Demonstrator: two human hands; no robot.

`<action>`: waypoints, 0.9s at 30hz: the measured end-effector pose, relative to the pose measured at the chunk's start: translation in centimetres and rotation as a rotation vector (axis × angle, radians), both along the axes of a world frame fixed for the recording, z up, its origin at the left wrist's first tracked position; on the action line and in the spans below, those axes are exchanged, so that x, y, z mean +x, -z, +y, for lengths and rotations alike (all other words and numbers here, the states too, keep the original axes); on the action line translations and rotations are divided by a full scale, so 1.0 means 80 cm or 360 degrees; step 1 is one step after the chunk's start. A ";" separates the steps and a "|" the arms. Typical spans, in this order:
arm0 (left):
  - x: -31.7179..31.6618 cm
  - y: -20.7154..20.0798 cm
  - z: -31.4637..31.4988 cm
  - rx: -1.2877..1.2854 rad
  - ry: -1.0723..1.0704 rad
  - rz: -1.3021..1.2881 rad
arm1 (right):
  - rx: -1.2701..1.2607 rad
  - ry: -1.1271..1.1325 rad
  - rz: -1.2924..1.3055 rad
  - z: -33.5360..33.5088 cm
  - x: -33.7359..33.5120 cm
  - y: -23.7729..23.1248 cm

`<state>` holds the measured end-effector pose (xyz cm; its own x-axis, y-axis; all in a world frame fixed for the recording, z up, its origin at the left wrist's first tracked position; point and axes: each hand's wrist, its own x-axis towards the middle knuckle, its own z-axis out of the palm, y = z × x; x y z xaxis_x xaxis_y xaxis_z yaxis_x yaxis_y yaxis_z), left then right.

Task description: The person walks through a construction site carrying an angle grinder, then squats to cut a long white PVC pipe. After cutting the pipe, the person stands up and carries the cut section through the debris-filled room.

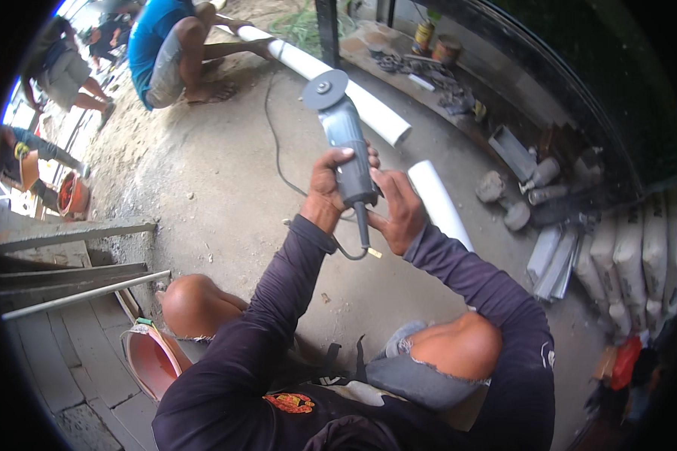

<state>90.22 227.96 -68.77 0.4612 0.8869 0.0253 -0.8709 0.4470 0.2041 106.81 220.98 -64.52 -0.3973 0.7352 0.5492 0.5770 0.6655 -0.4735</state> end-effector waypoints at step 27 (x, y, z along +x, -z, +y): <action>-0.091 -0.090 0.032 0.0416 0.0021 0.0572 | -0.1047 0.1653 -0.1185 -0.192 0.292 0.292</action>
